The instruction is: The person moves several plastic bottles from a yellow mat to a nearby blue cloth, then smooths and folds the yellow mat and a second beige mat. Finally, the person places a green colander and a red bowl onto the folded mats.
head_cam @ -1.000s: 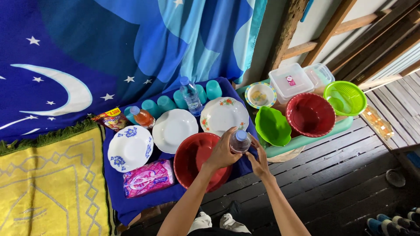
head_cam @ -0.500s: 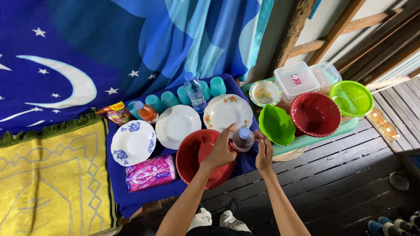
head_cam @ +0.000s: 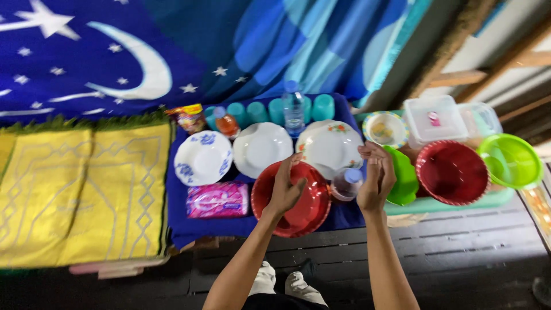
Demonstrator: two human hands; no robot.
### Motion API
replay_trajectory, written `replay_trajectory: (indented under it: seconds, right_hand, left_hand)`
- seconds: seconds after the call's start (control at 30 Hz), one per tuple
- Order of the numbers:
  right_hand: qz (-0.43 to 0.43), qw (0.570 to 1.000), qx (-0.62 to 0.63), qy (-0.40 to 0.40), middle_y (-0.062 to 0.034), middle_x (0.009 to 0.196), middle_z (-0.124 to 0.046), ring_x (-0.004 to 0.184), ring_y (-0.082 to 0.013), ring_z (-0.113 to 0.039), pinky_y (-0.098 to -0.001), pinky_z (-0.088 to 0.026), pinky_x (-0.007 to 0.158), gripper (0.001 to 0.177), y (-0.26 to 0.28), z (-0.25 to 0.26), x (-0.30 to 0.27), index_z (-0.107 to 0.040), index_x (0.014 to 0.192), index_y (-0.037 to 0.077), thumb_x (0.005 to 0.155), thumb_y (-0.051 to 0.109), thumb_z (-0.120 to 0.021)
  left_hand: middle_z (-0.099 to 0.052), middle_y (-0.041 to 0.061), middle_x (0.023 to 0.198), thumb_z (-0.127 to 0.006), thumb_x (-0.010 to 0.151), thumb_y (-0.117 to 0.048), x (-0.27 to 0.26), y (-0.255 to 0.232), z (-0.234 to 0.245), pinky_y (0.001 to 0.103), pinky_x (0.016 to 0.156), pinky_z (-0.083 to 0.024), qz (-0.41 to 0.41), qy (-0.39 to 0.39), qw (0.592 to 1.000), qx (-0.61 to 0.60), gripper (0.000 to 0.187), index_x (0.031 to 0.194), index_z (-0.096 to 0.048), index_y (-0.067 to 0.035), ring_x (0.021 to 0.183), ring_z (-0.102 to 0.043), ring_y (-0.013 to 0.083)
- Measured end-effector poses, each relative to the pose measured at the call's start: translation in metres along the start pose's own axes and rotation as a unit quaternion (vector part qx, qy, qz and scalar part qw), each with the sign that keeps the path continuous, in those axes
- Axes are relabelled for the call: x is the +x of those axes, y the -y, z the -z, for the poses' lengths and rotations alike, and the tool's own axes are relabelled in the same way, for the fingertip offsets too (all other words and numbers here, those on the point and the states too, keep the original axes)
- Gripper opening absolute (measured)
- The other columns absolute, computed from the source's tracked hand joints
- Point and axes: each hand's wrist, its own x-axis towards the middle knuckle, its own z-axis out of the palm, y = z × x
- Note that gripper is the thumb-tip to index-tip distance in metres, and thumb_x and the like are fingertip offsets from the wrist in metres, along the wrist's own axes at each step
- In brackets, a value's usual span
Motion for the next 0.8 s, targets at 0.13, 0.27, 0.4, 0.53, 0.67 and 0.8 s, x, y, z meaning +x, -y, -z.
replay_trajectory:
  seconds: [0.13, 0.27, 0.4, 0.53, 0.67, 0.8]
  right_hand:
    - [0.020, 0.990, -0.038, 0.132, -0.0138, 0.117, -0.069, 0.112, -0.0214, -0.067, -0.0339, -0.052, 0.102, 0.031, 0.012, -0.046, 0.000, -0.060, 0.129, -0.006, 0.110, 0.016, -0.048]
    - [-0.053, 0.971, -0.026, 0.234, -0.0144, 0.116, -0.070, 0.111, -0.0204, -0.068, -0.0333, -0.053, 0.098, 0.033, 0.004, -0.101, -0.017, -0.061, 0.130, -0.004, 0.108, 0.018, -0.048]
    - [-0.104, 0.948, -0.049, 0.295, -0.0136, 0.114, -0.075, 0.103, -0.0203, -0.070, -0.0332, -0.053, 0.093, 0.035, -0.015, -0.151, -0.044, -0.063, 0.129, -0.001, 0.107, 0.022, -0.050]
    - [-0.120, 0.928, 0.000, 0.352, -0.0143, 0.114, -0.074, 0.105, -0.0198, -0.070, -0.0324, -0.054, 0.093, 0.036, -0.029, -0.209, -0.071, -0.061, 0.129, 0.000, 0.107, 0.026, -0.051]
    - [-0.134, 0.903, -0.005, 0.408, -0.0136, 0.111, -0.075, 0.102, -0.0198, -0.071, -0.0325, -0.054, 0.092, 0.037, -0.028, -0.273, -0.105, -0.063, 0.128, 0.000, 0.107, 0.029, -0.050]
    - [-0.116, 0.883, -0.038, 0.453, -0.0126, 0.109, -0.077, 0.098, -0.0209, -0.071, -0.0338, -0.054, 0.089, 0.038, -0.022, -0.343, -0.149, -0.065, 0.126, 0.002, 0.106, 0.030, -0.051]
  left_hand:
    - [-0.056, 0.020, 0.143, -0.062, 0.092, -0.013, -0.012, -0.009, 0.033, 0.045, 0.114, -0.041, 0.079, -0.080, 0.991, 0.076, 0.056, 0.145, -0.049, -0.002, 0.138, -0.052, 0.0344]
    - [-0.060, 0.019, 0.139, -0.064, 0.091, -0.010, -0.028, -0.009, 0.075, 0.044, 0.111, -0.044, 0.074, -0.153, 0.978, 0.123, 0.052, 0.141, -0.052, -0.002, 0.132, -0.057, 0.0330]
    - [-0.061, 0.019, 0.139, -0.066, 0.088, -0.006, -0.048, 0.000, 0.121, 0.043, 0.112, -0.045, 0.064, -0.213, 0.965, 0.138, 0.053, 0.139, -0.055, -0.001, 0.131, -0.058, 0.0328]
    - [-0.062, 0.019, 0.136, -0.067, 0.087, -0.005, -0.081, 0.006, 0.176, 0.043, 0.108, -0.046, 0.062, -0.259, 0.950, 0.163, 0.052, 0.138, -0.055, -0.001, 0.127, -0.060, 0.0337]
    - [-0.063, 0.021, 0.129, -0.068, 0.086, -0.006, -0.122, 0.016, 0.237, 0.043, 0.105, -0.048, 0.084, -0.313, 0.925, 0.200, 0.051, 0.135, -0.057, 0.000, 0.122, -0.062, 0.0345]
    - [-0.065, 0.021, 0.126, -0.066, 0.085, -0.007, -0.170, 0.034, 0.301, 0.044, 0.106, -0.048, 0.064, -0.390, 0.897, 0.200, 0.047, 0.132, -0.060, 0.001, 0.123, -0.062, 0.0357]
